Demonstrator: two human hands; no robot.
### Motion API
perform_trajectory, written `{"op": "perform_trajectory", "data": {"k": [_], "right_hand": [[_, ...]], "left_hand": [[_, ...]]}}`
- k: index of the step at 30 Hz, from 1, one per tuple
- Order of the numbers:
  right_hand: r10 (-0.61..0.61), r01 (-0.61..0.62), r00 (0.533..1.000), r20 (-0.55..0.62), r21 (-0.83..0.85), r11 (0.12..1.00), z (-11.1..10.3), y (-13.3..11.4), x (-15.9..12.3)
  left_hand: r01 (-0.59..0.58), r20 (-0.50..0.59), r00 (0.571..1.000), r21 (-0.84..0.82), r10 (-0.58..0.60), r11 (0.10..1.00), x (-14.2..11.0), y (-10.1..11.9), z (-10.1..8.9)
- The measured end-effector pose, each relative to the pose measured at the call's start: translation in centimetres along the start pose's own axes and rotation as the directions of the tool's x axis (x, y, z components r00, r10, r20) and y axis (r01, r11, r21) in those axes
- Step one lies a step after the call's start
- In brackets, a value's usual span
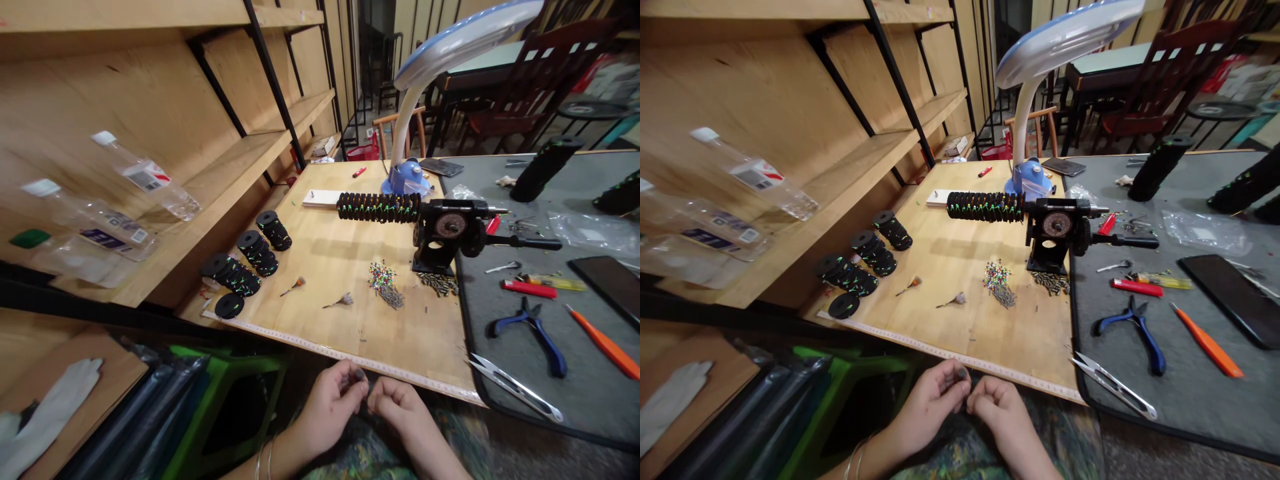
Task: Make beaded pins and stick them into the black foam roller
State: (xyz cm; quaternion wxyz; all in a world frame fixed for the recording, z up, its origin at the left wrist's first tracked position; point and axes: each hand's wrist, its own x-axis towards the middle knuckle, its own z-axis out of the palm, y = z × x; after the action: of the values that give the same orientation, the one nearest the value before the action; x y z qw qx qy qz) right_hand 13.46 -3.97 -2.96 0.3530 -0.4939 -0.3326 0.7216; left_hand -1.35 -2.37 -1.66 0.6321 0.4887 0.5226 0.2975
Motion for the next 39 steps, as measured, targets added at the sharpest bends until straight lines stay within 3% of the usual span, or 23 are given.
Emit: {"op": "perform_trajectory", "data": {"k": [14,24,30,39], "right_hand": [[-0.128,0.121,0.990,-0.056,-0.121,0.985,-0.9,1.8,0.5],[-0.157,0.150,0.977,-0.145,-0.052,0.987,-1.0,0.7,0.4],[-0.128,0.141,0.971,-0.203,0.049,0.989,-1.5,1.5,0.7],[-0.133,0.129,0.975,-0.180,-0.039,0.991,-1.0,0.3,0.2]], "left_hand": [[-0.091,-0.018,0.995,0.315,0.102,0.945,-0.8,0.7,0.0],[-0.108,0.004,0.994,0.326,0.113,0.939,-0.8,0.8,0.2],[-0.079,-0.004,0.997,0.256,0.083,0.963,-0.6,0.2,0.2],[-0.071,-0.041,0.995,0.274,0.086,0.959,-0.3,0.7,0.6]]}}
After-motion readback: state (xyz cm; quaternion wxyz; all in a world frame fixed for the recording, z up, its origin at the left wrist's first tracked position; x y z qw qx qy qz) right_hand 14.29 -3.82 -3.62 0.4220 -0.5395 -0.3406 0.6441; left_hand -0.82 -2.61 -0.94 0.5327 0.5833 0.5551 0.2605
